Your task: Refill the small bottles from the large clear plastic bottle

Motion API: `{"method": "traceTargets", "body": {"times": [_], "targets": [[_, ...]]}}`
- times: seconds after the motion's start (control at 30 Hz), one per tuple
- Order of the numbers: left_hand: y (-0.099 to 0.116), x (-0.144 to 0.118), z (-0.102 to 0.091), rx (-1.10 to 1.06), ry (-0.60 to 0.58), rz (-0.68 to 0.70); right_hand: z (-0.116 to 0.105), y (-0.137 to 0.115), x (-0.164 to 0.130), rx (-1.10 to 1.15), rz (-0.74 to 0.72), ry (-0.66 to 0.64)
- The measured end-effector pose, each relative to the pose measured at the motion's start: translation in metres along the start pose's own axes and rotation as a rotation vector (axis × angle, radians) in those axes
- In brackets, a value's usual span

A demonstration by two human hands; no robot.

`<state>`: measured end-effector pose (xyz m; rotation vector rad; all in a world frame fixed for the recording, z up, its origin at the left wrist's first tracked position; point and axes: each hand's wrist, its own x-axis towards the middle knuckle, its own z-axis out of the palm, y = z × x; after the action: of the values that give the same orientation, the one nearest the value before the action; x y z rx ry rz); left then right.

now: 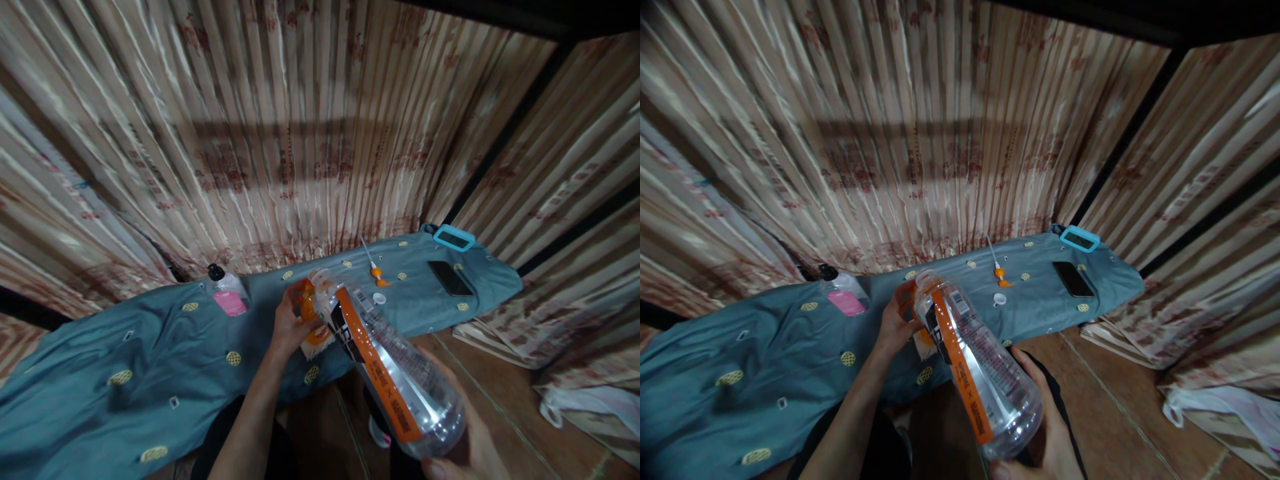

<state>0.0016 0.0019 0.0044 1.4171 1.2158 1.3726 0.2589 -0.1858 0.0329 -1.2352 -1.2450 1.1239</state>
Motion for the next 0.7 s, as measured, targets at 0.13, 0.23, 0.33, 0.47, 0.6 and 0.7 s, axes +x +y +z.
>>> {"method": "traceTargets", "body": {"times": [0.13, 0.23, 0.33, 0.47, 0.6, 0.7], "targets": [[0.001, 0.000, 0.000, -0.009, -0.003, 0.015, 0.008, 0.016, 0.003, 0.152, 0.009, -0.038], [0.003, 0.000, 0.000, 0.001, -0.006, 0.012, 0.013, 0.019, 0.003, 0.158, 0.022, 0.069], [0.004, 0.000, 0.001, 0.001, -0.003, 0.007, 0.012, 0.015, 0.003, 0.093, -0.022, 0.047], [0.003, 0.000, 0.000, 0.018, -0.011, 0.006, 0.012, 0.002, 0.001, -0.015, -0.045, 0.029], [0.000, 0.000, -0.001, -0.003, -0.028, 0.002, 0.028, -0.012, -0.003, 0.017, 0.000, 0.185], [-0.001, 0.001, -0.001, -0.032, -0.022, 0.015, 0.032, -0.013, -0.005, 0.031, 0.018, 0.179]]}}
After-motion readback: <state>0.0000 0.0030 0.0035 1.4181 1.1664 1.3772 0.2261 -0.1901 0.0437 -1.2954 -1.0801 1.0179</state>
